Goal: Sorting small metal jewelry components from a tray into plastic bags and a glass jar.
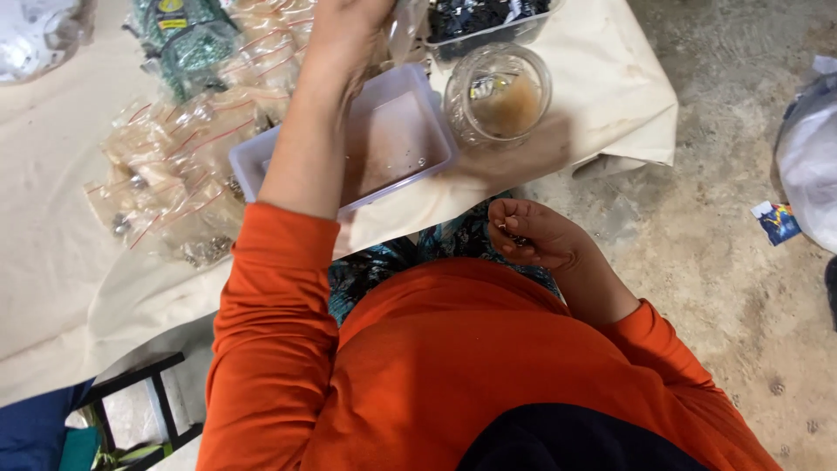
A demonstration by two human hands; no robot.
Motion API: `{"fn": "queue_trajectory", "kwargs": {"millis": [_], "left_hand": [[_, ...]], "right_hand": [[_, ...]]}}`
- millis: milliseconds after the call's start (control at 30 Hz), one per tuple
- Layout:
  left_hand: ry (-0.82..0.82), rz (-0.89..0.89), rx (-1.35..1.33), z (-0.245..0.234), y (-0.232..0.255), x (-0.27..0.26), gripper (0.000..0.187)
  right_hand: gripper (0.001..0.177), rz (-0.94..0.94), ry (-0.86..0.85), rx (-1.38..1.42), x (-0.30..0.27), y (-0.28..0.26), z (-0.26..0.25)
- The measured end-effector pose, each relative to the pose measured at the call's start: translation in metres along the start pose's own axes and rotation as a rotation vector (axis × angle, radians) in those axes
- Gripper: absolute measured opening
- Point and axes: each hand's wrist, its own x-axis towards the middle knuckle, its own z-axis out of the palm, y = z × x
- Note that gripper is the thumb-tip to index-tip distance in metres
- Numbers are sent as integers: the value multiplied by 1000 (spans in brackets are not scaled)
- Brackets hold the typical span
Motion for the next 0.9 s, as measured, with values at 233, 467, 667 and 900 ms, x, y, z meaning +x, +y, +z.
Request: {"fn": "queue_trajectory", "kwargs": {"millis": [233,467,667,900], "left_hand": [[-29,-66,-525,-73,-24,-94,44],[273,-180,-602,-70,-14,-163,80],[175,-13,-460,-86,-20,-196,76],[139,149,-213,-85,-24,-220,56]], "right_hand": [[15,254,-149,-39,24,-2,40],[13,300,-141,-101,38,12,57],[14,295,-120,-134,48,10,68],[7,275,-229,-75,92,-12,110]]}}
